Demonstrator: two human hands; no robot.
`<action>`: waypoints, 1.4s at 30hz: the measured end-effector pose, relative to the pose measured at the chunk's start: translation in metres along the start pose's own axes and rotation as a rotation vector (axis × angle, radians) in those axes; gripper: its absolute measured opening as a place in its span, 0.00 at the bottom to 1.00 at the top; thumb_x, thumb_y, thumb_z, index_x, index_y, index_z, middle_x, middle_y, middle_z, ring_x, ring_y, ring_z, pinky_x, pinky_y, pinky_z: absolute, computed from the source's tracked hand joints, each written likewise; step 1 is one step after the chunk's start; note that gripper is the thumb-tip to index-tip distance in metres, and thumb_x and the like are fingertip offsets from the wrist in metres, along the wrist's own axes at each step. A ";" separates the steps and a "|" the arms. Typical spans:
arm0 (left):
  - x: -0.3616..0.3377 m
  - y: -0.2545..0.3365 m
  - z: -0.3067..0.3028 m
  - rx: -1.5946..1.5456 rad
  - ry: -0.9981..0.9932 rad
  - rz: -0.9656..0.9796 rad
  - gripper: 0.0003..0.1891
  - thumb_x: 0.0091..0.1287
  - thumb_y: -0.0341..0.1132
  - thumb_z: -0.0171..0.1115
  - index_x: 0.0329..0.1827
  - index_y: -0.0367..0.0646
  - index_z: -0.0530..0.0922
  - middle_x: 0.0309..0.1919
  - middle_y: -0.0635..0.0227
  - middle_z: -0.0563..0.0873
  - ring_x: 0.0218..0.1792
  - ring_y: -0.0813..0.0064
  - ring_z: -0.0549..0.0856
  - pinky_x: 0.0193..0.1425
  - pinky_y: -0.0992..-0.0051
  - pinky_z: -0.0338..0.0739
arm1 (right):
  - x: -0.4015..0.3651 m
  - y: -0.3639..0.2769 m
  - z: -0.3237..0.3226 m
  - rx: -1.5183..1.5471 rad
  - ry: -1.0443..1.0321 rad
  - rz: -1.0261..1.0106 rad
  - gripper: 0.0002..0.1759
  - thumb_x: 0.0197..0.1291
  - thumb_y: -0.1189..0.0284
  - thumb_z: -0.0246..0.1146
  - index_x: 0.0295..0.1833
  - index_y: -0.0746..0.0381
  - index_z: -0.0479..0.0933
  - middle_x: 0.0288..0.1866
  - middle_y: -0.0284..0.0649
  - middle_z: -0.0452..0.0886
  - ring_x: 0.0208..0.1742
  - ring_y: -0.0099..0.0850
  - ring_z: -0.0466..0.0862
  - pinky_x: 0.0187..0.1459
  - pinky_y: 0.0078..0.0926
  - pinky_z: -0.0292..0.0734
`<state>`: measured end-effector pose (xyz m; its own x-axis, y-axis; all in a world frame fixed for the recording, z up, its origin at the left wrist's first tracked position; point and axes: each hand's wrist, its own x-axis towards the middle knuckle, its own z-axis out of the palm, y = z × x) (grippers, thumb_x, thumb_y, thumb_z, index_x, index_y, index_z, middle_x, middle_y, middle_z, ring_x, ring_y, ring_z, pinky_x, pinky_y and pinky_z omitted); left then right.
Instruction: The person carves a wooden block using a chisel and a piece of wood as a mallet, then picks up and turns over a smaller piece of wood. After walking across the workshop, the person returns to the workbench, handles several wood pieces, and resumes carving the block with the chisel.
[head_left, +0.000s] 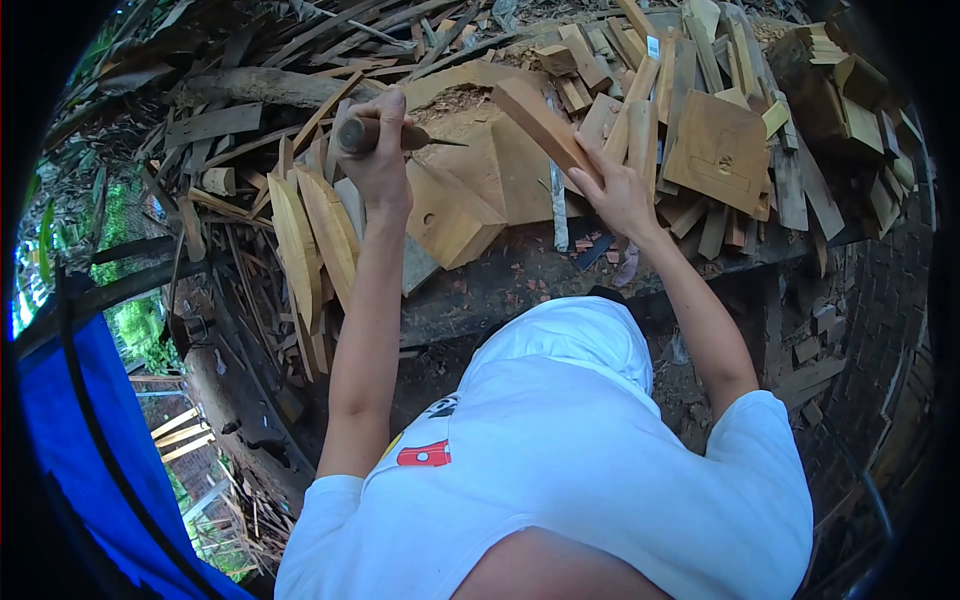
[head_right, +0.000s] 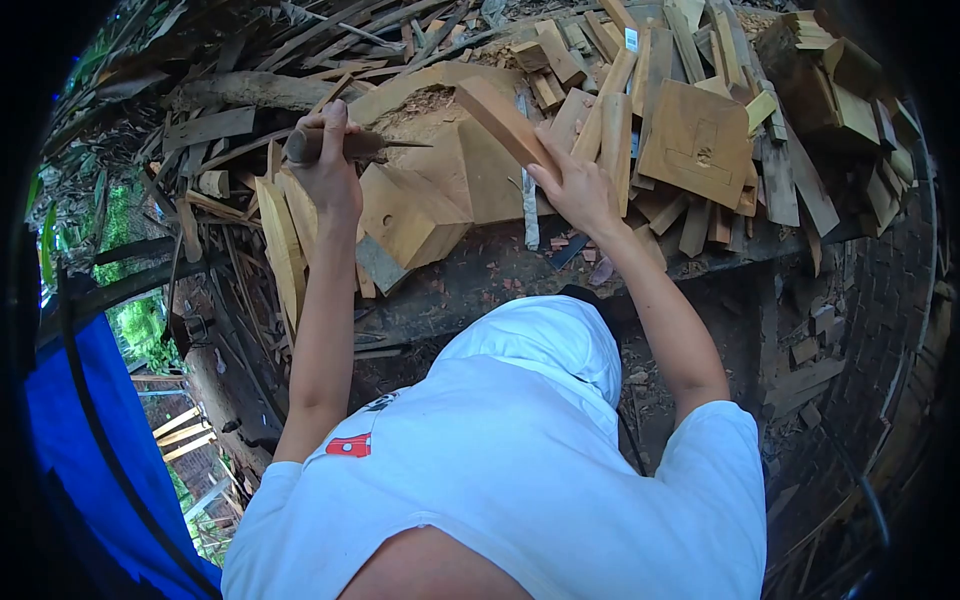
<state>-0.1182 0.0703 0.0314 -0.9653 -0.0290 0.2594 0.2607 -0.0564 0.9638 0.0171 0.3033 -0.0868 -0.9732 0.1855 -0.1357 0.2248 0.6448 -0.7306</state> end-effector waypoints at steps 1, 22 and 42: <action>-0.002 -0.001 -0.001 0.004 -0.001 -0.007 0.09 0.64 0.28 0.68 0.30 0.44 0.74 0.26 0.70 0.80 0.28 0.79 0.80 0.39 0.77 0.77 | -0.004 0.010 0.004 0.002 -0.006 0.006 0.31 0.65 0.50 0.56 0.72 0.44 0.65 0.43 0.55 0.84 0.43 0.52 0.84 0.45 0.46 0.78; -0.006 0.000 0.013 0.414 -0.405 -0.100 0.13 0.62 0.36 0.71 0.25 0.41 0.77 0.20 0.81 0.75 0.23 0.91 0.70 0.26 0.87 0.64 | -0.009 -0.027 -0.006 0.287 0.023 0.040 0.33 0.64 0.50 0.58 0.72 0.49 0.66 0.45 0.55 0.84 0.47 0.52 0.84 0.50 0.43 0.78; -0.030 -0.015 -0.013 0.283 -0.365 0.071 0.22 0.60 0.38 0.71 0.54 0.40 0.75 0.47 0.63 0.81 0.48 0.76 0.81 0.53 0.73 0.76 | 0.009 -0.154 -0.075 0.074 0.078 -0.664 0.28 0.61 0.51 0.62 0.67 0.41 0.72 0.27 0.40 0.80 0.28 0.38 0.83 0.31 0.36 0.78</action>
<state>-0.0928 0.0592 0.0078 -0.9001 0.3325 0.2814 0.3612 0.2087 0.9088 -0.0223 0.2610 0.0748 -0.8970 -0.1777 0.4048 -0.4264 0.5889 -0.6865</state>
